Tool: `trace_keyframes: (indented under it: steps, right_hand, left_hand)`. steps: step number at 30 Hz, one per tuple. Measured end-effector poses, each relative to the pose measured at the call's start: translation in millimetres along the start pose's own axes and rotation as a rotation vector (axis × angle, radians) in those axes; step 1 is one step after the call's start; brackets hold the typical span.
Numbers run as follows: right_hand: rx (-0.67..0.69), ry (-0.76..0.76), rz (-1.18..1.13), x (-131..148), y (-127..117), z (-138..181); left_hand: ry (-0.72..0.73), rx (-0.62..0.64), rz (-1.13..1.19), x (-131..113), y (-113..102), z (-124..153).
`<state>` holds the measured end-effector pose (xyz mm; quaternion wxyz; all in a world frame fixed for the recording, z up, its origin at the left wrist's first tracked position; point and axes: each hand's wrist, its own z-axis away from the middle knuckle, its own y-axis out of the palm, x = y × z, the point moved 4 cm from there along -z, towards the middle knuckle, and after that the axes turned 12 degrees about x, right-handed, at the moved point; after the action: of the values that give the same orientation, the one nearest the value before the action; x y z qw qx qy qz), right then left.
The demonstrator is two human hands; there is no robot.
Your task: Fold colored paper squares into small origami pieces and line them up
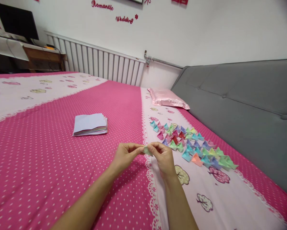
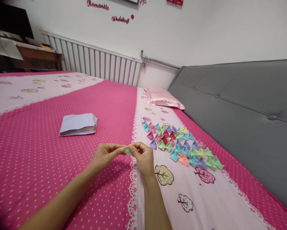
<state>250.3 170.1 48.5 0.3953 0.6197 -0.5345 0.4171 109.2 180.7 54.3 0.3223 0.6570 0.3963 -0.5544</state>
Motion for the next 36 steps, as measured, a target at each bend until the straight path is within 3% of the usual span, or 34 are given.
trace_keyframes:
  steps: [6, 16, 20, 25, 32, 36]
  right_hand:
    - [-0.089, 0.030, -0.087, -2, -3, -1]
    - [-0.083, 0.077, -0.101, -10, 0, -3]
    - [-0.112, 0.161, -0.146, -15, 0, -3]
    - [-0.039, 0.309, -0.219, -21, 2, -2]
    - [-0.095, 0.371, -0.417, -32, 0, -3]
    - [-0.097, 0.367, -0.444, -33, -1, -4]
  left_hand:
    - [0.031, 0.070, 0.134, 0, 3, -4]
    - [-0.005, -0.051, 0.136, 2, -1, -5]
    - [-0.057, -0.063, 0.171, 5, -4, -7]
    - [-0.095, -0.095, 0.207, 10, -8, -8]
    - [-0.107, 0.012, 0.255, 11, -3, -8]
    - [-0.101, 0.012, 0.264, 15, -3, -9]
